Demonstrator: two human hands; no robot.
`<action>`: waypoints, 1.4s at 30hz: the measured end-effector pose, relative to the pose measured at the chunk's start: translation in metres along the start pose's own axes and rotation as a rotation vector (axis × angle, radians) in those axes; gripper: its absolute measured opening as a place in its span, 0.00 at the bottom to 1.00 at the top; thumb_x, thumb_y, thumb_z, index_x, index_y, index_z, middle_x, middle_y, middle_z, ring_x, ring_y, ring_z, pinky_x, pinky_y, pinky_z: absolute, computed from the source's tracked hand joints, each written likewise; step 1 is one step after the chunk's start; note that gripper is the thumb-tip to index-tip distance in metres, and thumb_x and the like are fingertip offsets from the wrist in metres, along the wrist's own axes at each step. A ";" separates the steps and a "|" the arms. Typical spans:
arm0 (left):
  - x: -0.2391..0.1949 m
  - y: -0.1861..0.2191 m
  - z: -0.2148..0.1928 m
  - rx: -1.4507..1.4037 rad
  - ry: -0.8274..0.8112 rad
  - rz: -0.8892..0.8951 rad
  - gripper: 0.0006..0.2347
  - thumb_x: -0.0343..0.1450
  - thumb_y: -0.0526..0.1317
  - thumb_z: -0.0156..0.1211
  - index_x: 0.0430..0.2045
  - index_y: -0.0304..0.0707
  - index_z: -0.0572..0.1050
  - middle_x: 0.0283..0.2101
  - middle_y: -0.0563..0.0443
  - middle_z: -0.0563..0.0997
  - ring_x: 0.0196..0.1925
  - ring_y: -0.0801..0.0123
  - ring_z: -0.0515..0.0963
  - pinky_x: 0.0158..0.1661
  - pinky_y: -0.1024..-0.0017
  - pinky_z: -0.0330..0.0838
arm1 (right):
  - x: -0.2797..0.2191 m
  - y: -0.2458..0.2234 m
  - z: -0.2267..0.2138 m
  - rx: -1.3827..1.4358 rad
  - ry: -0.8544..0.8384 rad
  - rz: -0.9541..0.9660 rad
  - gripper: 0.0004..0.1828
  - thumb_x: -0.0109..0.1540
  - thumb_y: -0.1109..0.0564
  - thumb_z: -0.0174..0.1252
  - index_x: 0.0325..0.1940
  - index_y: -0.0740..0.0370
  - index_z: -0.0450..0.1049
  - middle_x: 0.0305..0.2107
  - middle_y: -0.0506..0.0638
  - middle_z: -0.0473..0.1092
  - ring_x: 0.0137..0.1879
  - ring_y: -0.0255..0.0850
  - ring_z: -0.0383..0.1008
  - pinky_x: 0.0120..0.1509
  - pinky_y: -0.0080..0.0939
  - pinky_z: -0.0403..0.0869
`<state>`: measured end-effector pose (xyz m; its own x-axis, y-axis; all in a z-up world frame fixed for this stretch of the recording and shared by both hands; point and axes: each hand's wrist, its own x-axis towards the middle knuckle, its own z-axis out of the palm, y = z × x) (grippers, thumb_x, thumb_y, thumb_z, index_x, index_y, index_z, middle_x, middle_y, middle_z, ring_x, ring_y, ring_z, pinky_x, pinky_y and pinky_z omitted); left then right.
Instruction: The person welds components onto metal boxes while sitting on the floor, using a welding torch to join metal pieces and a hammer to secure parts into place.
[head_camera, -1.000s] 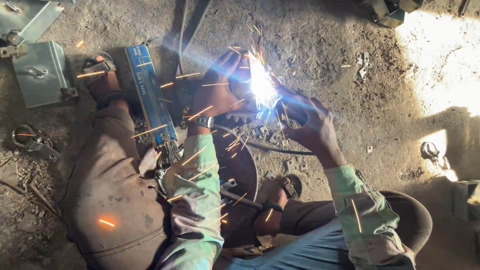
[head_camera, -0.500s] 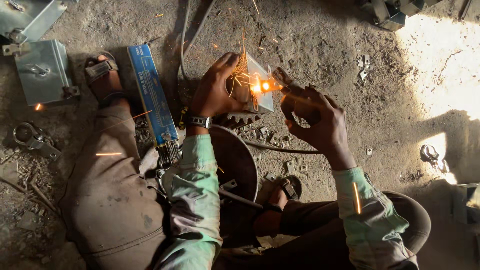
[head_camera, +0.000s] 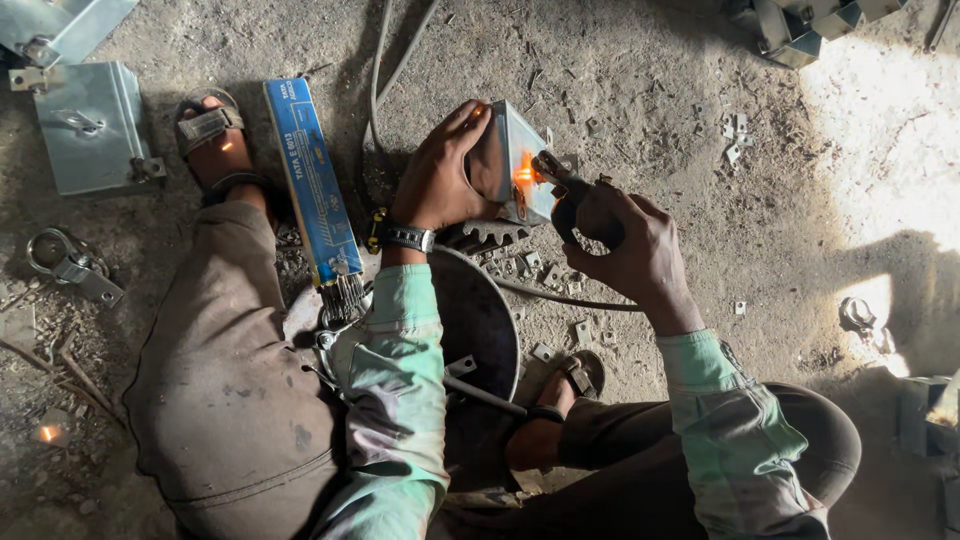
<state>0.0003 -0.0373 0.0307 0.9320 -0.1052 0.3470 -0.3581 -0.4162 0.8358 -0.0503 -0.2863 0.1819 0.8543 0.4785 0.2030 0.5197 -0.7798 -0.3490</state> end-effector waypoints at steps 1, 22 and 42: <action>0.000 -0.001 0.001 -0.008 0.005 0.012 0.48 0.51 0.46 0.83 0.67 0.29 0.62 0.71 0.33 0.63 0.72 0.47 0.66 0.67 0.60 0.64 | 0.000 0.001 0.000 -0.017 0.003 -0.009 0.34 0.49 0.54 0.76 0.57 0.62 0.74 0.36 0.50 0.76 0.41 0.45 0.79 0.46 0.43 0.79; 0.003 -0.014 0.012 0.004 0.073 0.219 0.57 0.47 0.60 0.83 0.67 0.23 0.60 0.70 0.29 0.62 0.71 0.40 0.62 0.67 0.52 0.56 | -0.003 0.019 0.003 0.023 0.123 -0.051 0.20 0.64 0.51 0.70 0.58 0.57 0.76 0.45 0.49 0.79 0.45 0.37 0.82 0.49 0.39 0.80; -0.004 0.016 -0.015 0.059 -0.075 0.036 0.51 0.45 0.46 0.85 0.63 0.21 0.65 0.70 0.26 0.62 0.73 0.44 0.63 0.68 0.61 0.58 | -0.029 0.045 -0.058 1.225 0.263 0.339 0.38 0.54 0.56 0.61 0.68 0.68 0.63 0.42 0.61 0.76 0.42 0.43 0.80 0.44 0.41 0.81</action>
<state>-0.0103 -0.0303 0.0487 0.9211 -0.1871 0.3414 -0.3892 -0.4629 0.7964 -0.0518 -0.3587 0.2136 0.9896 0.1285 0.0640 0.0519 0.0952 -0.9941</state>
